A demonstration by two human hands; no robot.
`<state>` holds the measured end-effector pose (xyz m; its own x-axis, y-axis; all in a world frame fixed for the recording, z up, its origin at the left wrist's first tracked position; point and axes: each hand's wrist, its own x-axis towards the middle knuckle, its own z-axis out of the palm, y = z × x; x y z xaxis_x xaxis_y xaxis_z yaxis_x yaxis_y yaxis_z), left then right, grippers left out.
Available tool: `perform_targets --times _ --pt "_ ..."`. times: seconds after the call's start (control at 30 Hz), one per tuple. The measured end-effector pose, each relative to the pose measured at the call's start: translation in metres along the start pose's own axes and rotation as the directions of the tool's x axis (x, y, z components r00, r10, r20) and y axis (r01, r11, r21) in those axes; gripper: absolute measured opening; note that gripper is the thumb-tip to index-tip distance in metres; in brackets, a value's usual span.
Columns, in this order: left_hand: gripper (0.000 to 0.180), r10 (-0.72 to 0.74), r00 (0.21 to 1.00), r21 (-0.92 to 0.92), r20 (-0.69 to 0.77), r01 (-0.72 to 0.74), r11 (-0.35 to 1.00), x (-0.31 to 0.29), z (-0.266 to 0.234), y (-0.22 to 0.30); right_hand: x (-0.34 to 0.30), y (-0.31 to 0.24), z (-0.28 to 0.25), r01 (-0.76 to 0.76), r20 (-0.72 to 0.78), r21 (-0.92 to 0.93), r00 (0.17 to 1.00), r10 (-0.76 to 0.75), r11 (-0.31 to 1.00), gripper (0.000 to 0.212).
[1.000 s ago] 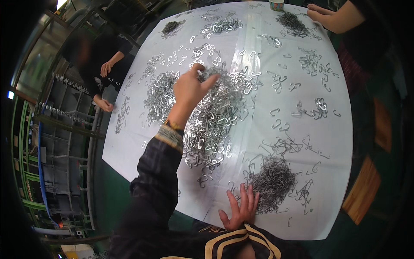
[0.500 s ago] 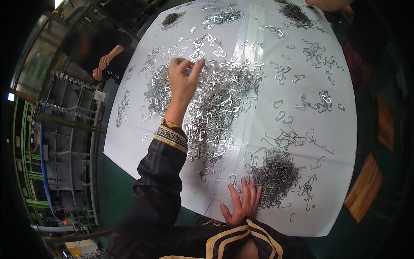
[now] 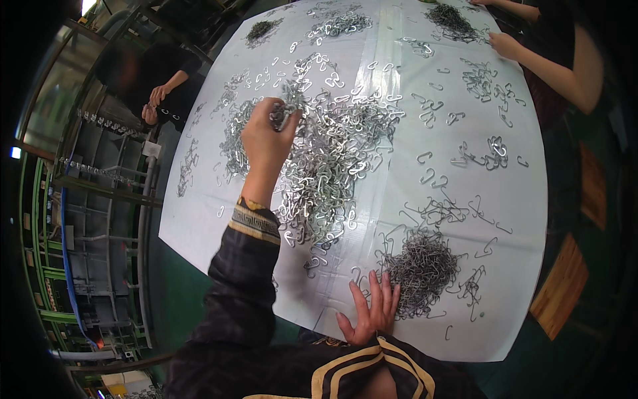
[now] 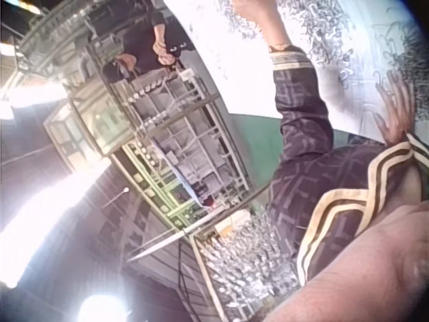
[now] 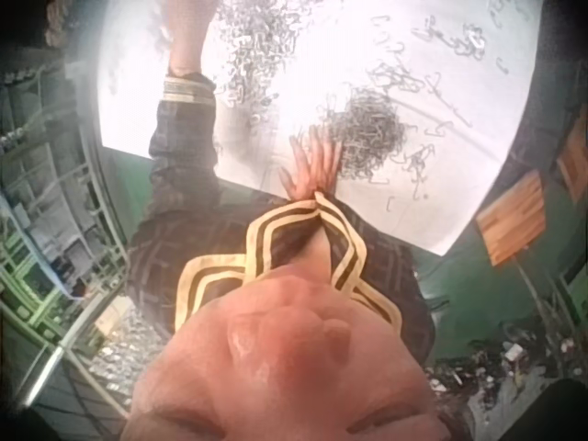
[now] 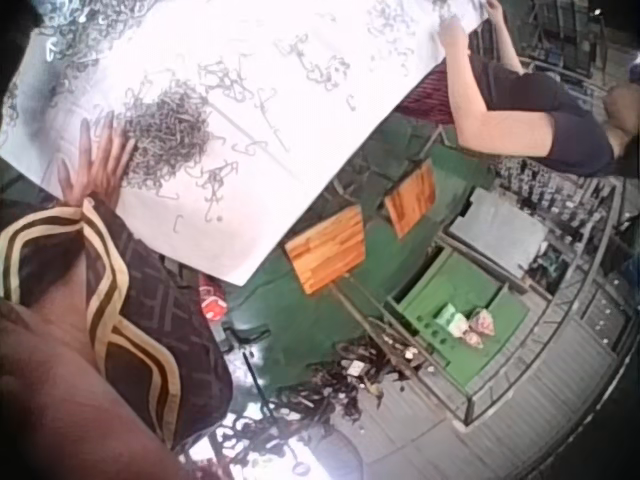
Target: The person picks up metal hooks and wire clips from a table by hand, attaches the clips to the hooks, and hangs the assembled units onto a metal rack.
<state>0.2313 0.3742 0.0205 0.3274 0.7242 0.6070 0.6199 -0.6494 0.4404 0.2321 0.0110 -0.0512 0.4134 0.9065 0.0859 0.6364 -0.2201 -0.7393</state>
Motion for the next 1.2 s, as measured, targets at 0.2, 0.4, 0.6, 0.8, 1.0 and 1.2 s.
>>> perform_targets --times 0.2,0.4,0.6,0.8,1.0,1.2 --pt "0.042 -0.044 0.982 0.296 0.183 -0.013 0.955 0.008 -0.001 0.005 -0.004 -0.001 0.002 -0.003 -0.006 -0.003 1.000 0.003 1.000 0.059" --pt "0.050 0.173 0.932 0.139 0.318 -0.227 0.964 0.014 0.052 0.040 -0.003 0.001 0.003 -0.011 -0.013 -0.004 1.000 0.011 1.000 0.059" --pt "0.045 0.144 0.693 0.060 0.707 -0.261 0.963 -0.008 0.100 0.056 0.000 0.001 0.000 -0.006 -0.023 -0.008 1.000 0.006 1.000 0.060" --pt "0.022 0.242 0.934 -0.091 0.263 -0.225 0.970 0.025 0.065 0.081 -0.001 0.000 0.002 -0.009 -0.028 -0.004 1.000 0.009 1.000 0.059" --pt "0.025 0.136 0.974 -0.086 0.180 -0.122 0.989 0.031 0.047 0.064 -0.003 0.000 0.005 -0.004 -0.042 -0.001 0.999 0.004 1.000 0.059" --pt "0.073 0.031 0.980 -0.258 0.198 0.021 0.966 0.019 0.025 0.045 -0.004 0.002 0.005 0.004 -0.046 -0.008 0.999 -0.005 1.000 0.059"
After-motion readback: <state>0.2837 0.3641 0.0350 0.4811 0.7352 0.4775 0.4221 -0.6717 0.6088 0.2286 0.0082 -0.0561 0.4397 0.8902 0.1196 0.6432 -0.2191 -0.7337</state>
